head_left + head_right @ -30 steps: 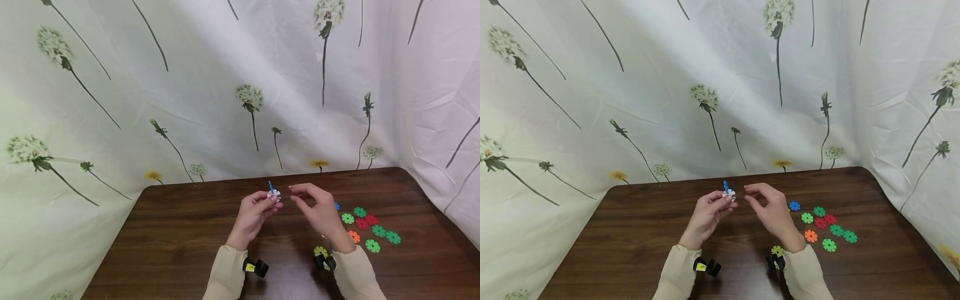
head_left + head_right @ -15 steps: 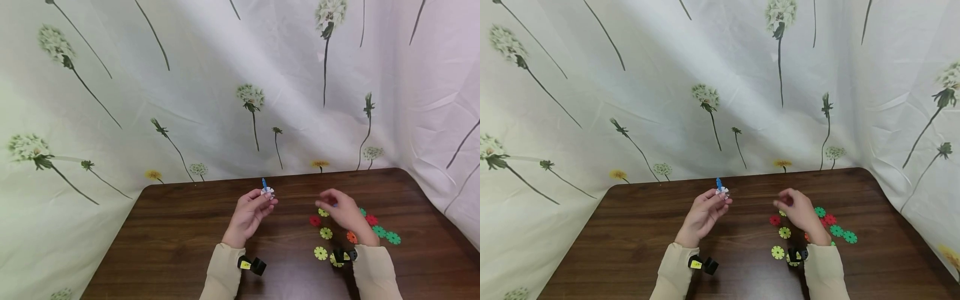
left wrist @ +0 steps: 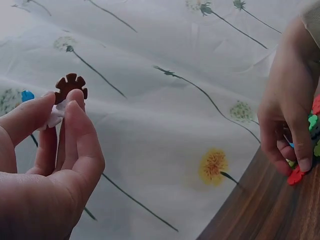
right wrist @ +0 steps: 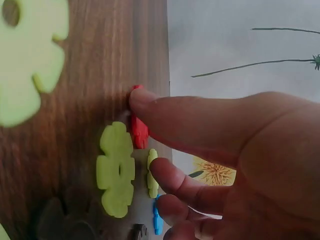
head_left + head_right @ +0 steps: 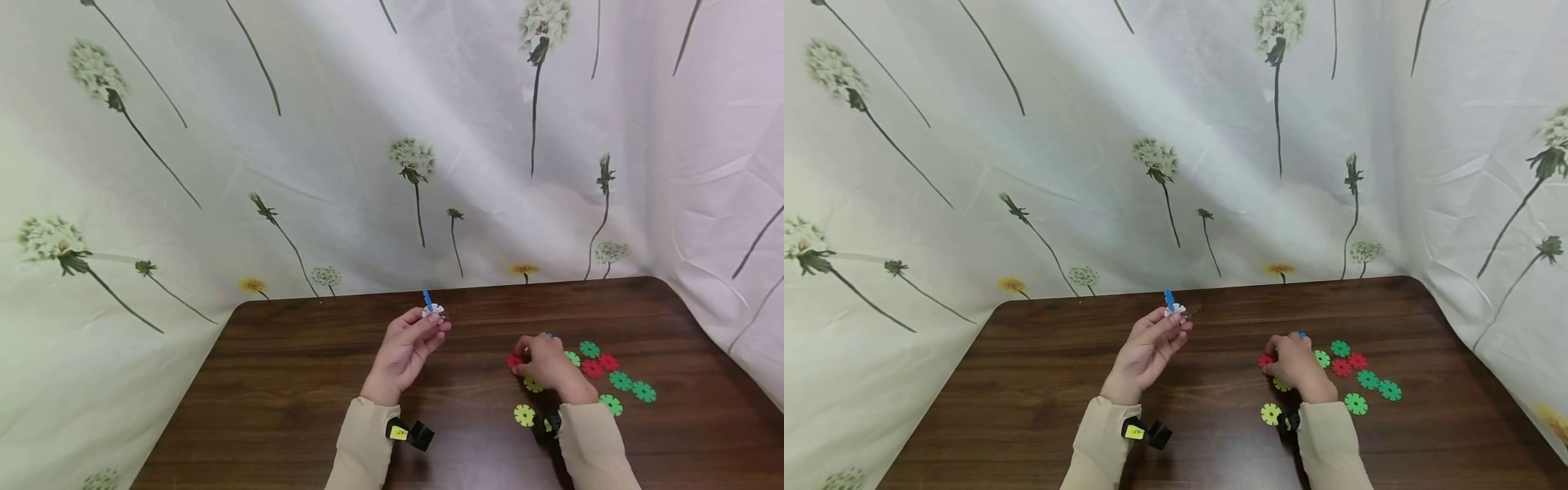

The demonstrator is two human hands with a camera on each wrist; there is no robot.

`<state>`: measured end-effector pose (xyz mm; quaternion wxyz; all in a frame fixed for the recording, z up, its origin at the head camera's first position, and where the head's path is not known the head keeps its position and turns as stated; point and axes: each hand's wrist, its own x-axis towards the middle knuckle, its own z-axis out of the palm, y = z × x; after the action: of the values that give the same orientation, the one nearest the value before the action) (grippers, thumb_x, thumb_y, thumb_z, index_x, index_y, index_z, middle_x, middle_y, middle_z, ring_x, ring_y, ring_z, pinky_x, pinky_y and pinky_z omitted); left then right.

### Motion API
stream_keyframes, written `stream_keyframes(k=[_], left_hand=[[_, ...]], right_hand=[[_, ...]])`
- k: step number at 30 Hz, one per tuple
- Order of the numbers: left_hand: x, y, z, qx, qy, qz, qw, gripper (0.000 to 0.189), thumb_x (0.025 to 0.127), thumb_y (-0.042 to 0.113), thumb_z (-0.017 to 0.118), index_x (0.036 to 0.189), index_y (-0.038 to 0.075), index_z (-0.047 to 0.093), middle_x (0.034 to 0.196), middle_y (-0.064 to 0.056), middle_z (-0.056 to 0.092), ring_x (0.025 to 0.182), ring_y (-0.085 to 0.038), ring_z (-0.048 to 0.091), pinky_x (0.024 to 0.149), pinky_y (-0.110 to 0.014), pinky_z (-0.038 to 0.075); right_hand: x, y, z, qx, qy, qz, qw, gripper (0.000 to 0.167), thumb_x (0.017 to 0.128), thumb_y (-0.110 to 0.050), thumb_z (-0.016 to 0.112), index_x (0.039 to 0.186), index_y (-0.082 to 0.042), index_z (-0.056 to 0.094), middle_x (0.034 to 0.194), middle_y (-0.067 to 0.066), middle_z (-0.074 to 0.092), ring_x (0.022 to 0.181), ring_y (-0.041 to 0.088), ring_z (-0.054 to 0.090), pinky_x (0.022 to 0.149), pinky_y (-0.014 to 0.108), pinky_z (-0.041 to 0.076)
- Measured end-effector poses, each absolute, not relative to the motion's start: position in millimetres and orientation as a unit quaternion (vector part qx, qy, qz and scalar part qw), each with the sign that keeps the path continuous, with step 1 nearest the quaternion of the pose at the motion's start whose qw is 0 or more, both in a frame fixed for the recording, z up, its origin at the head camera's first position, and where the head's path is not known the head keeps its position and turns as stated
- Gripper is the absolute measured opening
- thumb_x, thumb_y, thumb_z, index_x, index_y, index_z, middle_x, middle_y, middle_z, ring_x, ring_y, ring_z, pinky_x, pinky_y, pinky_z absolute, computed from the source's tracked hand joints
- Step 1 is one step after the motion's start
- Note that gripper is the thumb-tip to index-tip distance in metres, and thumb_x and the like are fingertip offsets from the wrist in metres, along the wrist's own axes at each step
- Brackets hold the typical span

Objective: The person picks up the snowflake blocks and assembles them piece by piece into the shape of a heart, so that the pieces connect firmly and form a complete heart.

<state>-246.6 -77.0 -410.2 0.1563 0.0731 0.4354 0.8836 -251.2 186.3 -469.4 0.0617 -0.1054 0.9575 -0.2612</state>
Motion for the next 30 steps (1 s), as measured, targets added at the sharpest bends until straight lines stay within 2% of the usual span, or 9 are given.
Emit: stream_keyframes(k=[5,9,12,15,17,21,26,30], left_hand=[[-246.6,-76.3,-410.3,0.08,0.431,0.885,0.156,0.023,0.096,-0.001,0.051,0.083,0.014,0.064,0.088,0.002,0.071,0.083,-0.01,0.071,0.077,-0.018,0.055],[-246.3,-76.7,-411.0,0.087,0.42,0.89,0.153,0.011,0.09,0.003,0.064,0.086,0.012,0.066,0.087,0.002,0.071,0.084,-0.012,0.07,0.077,-0.019,0.056],[-246.0,-77.0,-411.2,0.092,0.413,0.894,0.151,0.008,0.085,0.006,0.072,0.086,0.01,0.065,0.087,0.001,0.071,0.084,-0.012,0.07,0.077,-0.02,0.056],[-246.0,-77.1,-411.5,0.093,0.409,0.895,0.15,0.011,0.083,0.008,0.075,0.086,0.009,0.065,0.086,0.001,0.071,0.083,-0.013,0.07,0.077,-0.02,0.056],[-245.8,-77.3,-411.7,0.093,0.408,0.896,0.149,0.011,0.082,0.007,0.075,0.086,0.009,0.065,0.086,0.001,0.071,0.083,-0.013,0.07,0.077,-0.02,0.056],[-245.7,-77.3,-411.9,0.093,0.411,0.895,0.146,0.009,0.087,0.003,0.069,0.085,0.011,0.066,0.087,0.002,0.071,0.084,-0.012,0.07,0.077,-0.019,0.056],[-246.0,-76.7,-411.7,0.098,0.424,0.889,0.143,0.03,0.094,-0.007,0.05,0.084,0.014,0.068,0.086,0.004,0.072,0.085,-0.011,0.07,0.078,-0.017,0.055],[-246.2,-76.3,-411.8,0.101,0.43,0.886,0.141,0.031,0.094,-0.009,0.048,0.088,0.014,0.068,0.087,0.004,0.071,0.086,-0.011,0.07,0.079,-0.017,0.055]], right_hand=[[-252.3,186.7,-471.1,-0.1,0.958,-0.261,0.063,0.025,0.079,-0.019,0.078,0.089,-0.002,0.064,0.085,0.007,0.062,0.086,0.026,0.051,0.088,0.052,0.036],[-253.1,186.1,-470.9,-0.098,0.957,-0.266,0.064,0.027,0.075,-0.02,0.081,0.083,-0.003,0.061,0.079,0.005,0.061,0.081,0.024,0.05,0.088,0.052,0.036],[-253.1,184.7,-470.3,-0.086,0.954,-0.277,0.073,0.03,0.074,-0.018,0.082,0.084,-0.004,0.057,0.077,0.005,0.058,0.076,0.023,0.049,0.075,0.042,0.042],[-252.2,182.6,-469.4,-0.076,0.949,-0.295,0.084,0.032,0.075,-0.014,0.081,0.087,-0.005,0.053,0.075,0.005,0.056,0.067,0.02,0.048,0.058,0.032,0.04],[-251.4,181.3,-469.4,-0.076,0.944,-0.308,0.091,0.03,0.077,-0.011,0.079,0.089,-0.005,0.052,0.075,0.005,0.056,0.062,0.019,0.047,0.053,0.029,0.038],[-251.3,179.9,-469.9,-0.08,0.94,-0.32,0.088,0.023,0.081,-0.006,0.072,0.091,-0.006,0.052,0.077,0.005,0.058,0.06,0.017,0.047,0.052,0.028,0.039],[-251.9,180.8,-468.4,-0.093,0.932,-0.342,0.071,0.014,0.085,-0.003,0.065,0.092,-0.006,0.053,0.081,0.006,0.062,0.06,0.017,0.048,0.053,0.029,0.04],[-252.9,181.0,-462.9,-0.105,0.923,-0.37,0.03,0.011,0.088,-0.005,0.065,0.094,-0.007,0.056,0.082,0.005,0.063,0.062,0.015,0.051,0.055,0.028,0.043]])
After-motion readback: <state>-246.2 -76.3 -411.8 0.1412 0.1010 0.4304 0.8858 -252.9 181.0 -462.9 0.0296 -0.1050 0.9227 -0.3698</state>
